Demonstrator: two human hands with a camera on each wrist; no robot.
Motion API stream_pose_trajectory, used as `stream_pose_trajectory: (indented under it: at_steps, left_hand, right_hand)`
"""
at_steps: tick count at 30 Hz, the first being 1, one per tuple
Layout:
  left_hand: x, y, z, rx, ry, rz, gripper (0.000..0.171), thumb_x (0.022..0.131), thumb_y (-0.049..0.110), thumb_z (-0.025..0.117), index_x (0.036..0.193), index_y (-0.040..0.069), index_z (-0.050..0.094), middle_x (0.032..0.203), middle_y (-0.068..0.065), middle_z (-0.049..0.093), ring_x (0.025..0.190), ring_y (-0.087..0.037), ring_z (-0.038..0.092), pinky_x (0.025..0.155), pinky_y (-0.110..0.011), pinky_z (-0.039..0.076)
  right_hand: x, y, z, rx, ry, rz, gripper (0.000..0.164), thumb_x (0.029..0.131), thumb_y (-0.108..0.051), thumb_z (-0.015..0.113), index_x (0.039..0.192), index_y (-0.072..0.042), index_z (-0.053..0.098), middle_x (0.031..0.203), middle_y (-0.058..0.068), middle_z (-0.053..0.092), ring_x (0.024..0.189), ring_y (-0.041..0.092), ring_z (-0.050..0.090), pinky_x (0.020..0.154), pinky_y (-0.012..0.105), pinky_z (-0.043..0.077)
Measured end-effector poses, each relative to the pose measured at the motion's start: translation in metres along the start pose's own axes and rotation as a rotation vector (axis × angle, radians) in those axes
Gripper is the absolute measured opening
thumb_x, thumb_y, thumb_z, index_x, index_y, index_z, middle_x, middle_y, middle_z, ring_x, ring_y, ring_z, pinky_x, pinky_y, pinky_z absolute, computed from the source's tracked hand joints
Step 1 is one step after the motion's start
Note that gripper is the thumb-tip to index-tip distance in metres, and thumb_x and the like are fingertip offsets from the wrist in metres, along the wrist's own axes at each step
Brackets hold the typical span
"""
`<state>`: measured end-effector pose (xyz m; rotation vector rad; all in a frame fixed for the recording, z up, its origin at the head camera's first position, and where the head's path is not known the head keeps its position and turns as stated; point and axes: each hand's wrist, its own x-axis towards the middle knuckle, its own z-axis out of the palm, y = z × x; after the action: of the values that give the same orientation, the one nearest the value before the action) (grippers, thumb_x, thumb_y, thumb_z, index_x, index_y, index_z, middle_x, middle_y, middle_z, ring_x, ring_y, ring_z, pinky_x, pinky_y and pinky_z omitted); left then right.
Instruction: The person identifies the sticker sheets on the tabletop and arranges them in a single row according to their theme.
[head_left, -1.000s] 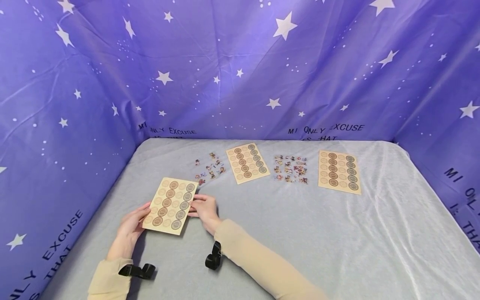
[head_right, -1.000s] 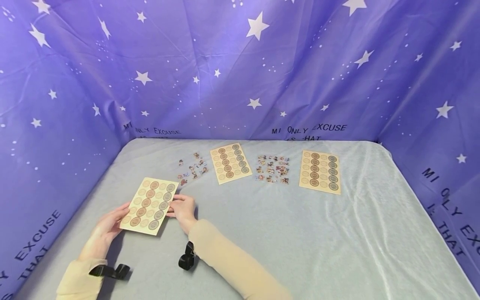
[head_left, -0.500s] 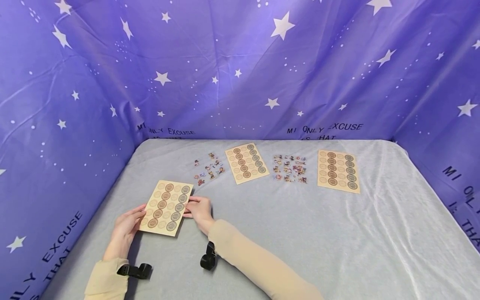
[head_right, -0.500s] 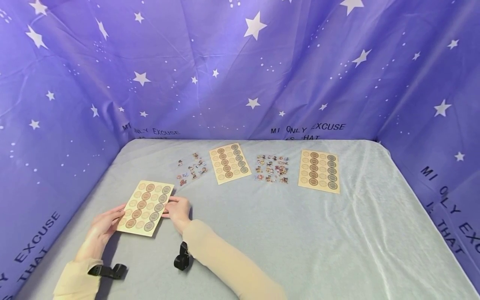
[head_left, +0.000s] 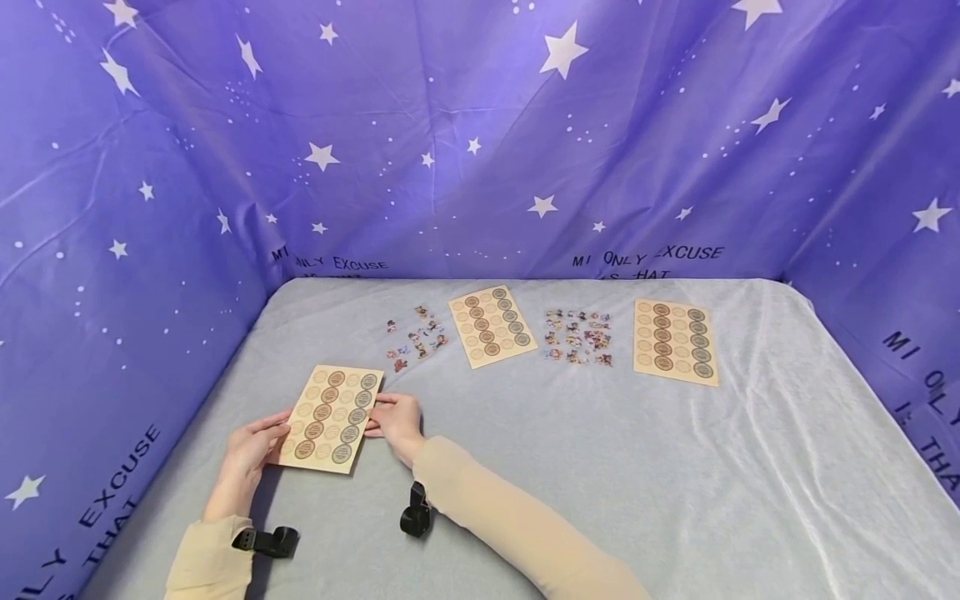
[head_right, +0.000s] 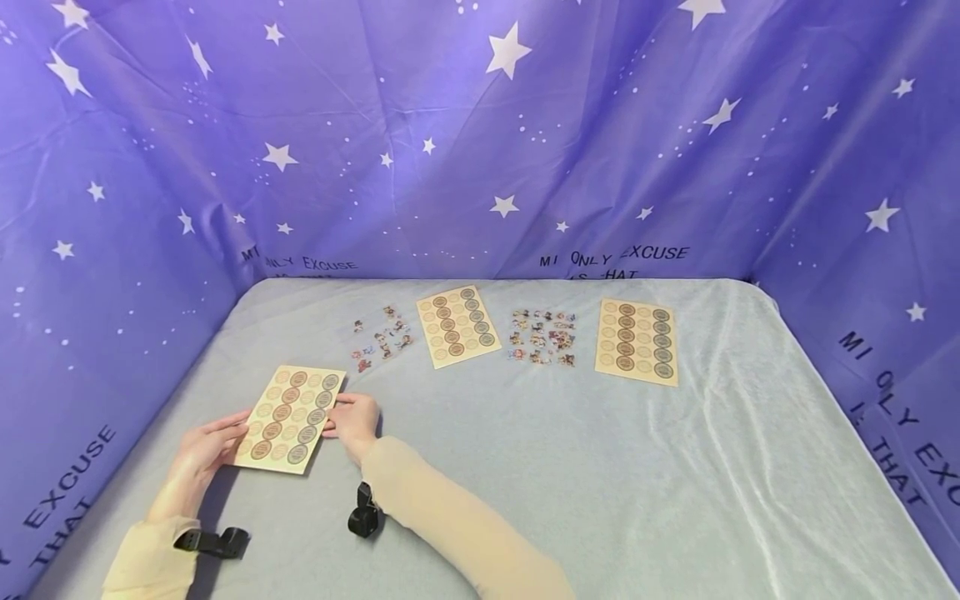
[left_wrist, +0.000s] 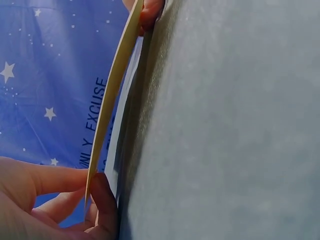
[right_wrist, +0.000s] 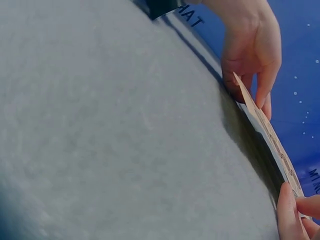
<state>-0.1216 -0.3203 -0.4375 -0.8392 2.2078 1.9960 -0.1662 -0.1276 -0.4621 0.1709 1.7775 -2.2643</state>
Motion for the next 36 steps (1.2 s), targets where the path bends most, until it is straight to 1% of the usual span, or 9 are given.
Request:
stream_pose_trajectory:
  at_steps: [4,9,14,18,24,28,30,32,36]
  left_hand:
    - [0.000,0.001,-0.001,0.059,0.007,0.009,0.021,0.082,0.002,0.054,0.095,0.013,0.065,0.066,0.014,0.059,0.060,0.000,0.055,0.054,-0.016,0.048]
    - [0.000,0.002,-0.003,0.130,0.010,0.023,0.029,0.082,0.002,0.054,0.111,0.000,0.060,0.066,0.014,0.058,0.059,0.000,0.055,0.053,-0.017,0.048]
    - [0.001,0.003,-0.004,0.190,0.021,0.028,0.035,0.082,0.004,0.056,0.115,-0.007,0.055,0.067,0.014,0.058,0.059,-0.001,0.054,0.052,-0.019,0.047]
    - [0.002,0.003,-0.004,0.244,0.036,0.051,0.037,0.082,0.004,0.057,0.115,-0.010,0.053,0.067,0.014,0.058,0.059,-0.001,0.053,0.051,-0.019,0.046]
    - [0.000,0.004,-0.004,0.312,0.058,0.084,0.040,0.081,0.004,0.055,0.117,-0.013,0.049,0.069,0.013,0.058,0.059,0.001,0.051,0.051,-0.018,0.045]
    - [0.003,0.002,-0.005,0.364,0.083,0.116,0.044,0.080,0.009,0.054,0.119,-0.011,0.048,0.075,0.009,0.058,0.062,-0.002,0.051,0.050,-0.018,0.045]
    - [0.008,-0.002,-0.006,0.396,0.108,0.134,0.044,0.081,0.014,0.054,0.119,-0.007,0.050,0.081,0.006,0.059,0.067,-0.003,0.050,0.047,-0.017,0.043]
    - [0.016,-0.007,-0.008,0.433,0.126,0.173,0.043,0.082,0.019,0.055,0.118,-0.003,0.053,0.086,0.003,0.062,0.074,-0.002,0.048,0.051,-0.015,0.040]
    - [0.035,-0.020,-0.006,0.416,0.145,0.263,0.042,0.083,0.027,0.058,0.116,0.002,0.057,0.083,0.013,0.063,0.076,0.003,0.049,0.059,-0.013,0.042]
  right_hand:
    - [0.001,0.001,0.001,-0.046,0.012,-0.007,0.027,0.074,0.013,0.052,0.100,0.011,0.059,0.073,0.022,0.064,0.051,0.026,0.062,0.048,0.030,0.053]
    - [0.002,0.001,0.001,-0.083,0.007,-0.004,0.027,0.074,0.012,0.054,0.101,0.009,0.059,0.070,0.018,0.064,0.049,0.023,0.061,0.046,0.029,0.053]
    - [0.002,-0.005,0.001,-0.143,-0.006,0.004,0.026,0.076,0.009,0.058,0.102,0.008,0.060,0.070,0.017,0.064,0.053,0.029,0.063,0.046,0.027,0.053]
    - [0.001,-0.007,0.001,-0.183,-0.012,0.004,0.025,0.076,0.007,0.060,0.101,0.007,0.060,0.068,0.017,0.064,0.052,0.029,0.062,0.044,0.027,0.052]
    - [0.002,-0.005,0.000,-0.195,-0.027,-0.009,0.023,0.075,0.006,0.061,0.098,0.006,0.060,0.066,0.016,0.064,0.051,0.029,0.062,0.044,0.027,0.052]
    - [0.000,-0.005,-0.005,-0.156,-0.087,-0.009,0.027,0.076,0.006,0.059,0.102,0.007,0.057,0.069,0.016,0.064,0.054,0.028,0.063,0.048,0.028,0.053]
    - [0.000,-0.006,-0.009,-0.115,-0.132,0.010,0.027,0.077,0.006,0.058,0.104,0.008,0.056,0.073,0.017,0.064,0.056,0.026,0.063,0.052,0.029,0.054]
    - [0.001,-0.007,-0.013,-0.091,-0.179,0.036,0.027,0.078,0.004,0.058,0.105,0.008,0.056,0.078,0.019,0.064,0.058,0.023,0.063,0.057,0.031,0.055]
    - [0.003,-0.013,-0.025,-0.078,-0.268,0.092,0.027,0.081,-0.001,0.059,0.106,0.008,0.057,0.087,0.022,0.063,0.065,0.024,0.064,0.062,0.033,0.055]
